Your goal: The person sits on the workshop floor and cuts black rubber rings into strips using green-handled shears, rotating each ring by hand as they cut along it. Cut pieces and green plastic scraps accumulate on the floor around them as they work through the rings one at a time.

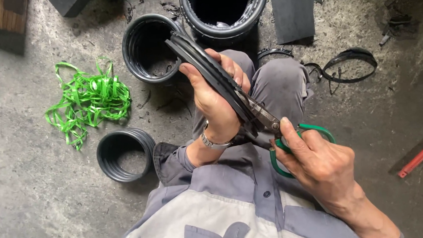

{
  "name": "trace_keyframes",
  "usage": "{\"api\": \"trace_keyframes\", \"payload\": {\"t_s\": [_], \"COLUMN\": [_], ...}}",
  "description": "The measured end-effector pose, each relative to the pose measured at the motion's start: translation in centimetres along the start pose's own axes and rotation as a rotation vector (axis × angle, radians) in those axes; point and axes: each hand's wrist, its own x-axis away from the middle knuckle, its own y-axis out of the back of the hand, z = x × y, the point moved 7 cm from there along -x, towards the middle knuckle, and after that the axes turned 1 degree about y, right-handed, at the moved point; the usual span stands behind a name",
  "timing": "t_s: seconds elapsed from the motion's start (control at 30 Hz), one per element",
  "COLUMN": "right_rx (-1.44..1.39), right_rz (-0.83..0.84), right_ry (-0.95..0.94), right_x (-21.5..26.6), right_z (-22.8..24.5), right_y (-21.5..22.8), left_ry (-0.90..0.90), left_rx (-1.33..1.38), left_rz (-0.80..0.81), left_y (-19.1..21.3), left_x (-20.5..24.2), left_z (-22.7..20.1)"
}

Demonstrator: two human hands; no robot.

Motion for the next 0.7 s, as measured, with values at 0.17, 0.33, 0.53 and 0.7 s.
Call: {"api": "trace_keyframes", "payload": {"t_s": [0.17, 0.33, 0.53, 0.7], "right_rx": [0.000, -0.010, -0.034, -0.030], "right_rz": [0.017, 0.031, 0.055, 0.072], "right_ry": [-0.039, -0.051, -0.054, -0.073], "right_x": [0.4, 0.5, 0.4, 0.6], "right_z": [-0.7, -1.2, -1.4, -1.4], "right_y": [0.1, -0.1, -0.2, -0.3], "left_ry": [0.037, 0.055, 0.020, 0.029], "left_rx": [-0.027, -0.074, -0.154, -0.159], "left_rz": [-0.006, -0.015, 0.008, 0.023], "left_y": [0.1, 0.3, 0.5, 1.0], "left_x": [0.0, 0.0, 0.3, 0.4], "left_z": [1.4, 1.9, 1.9, 2.5]}}
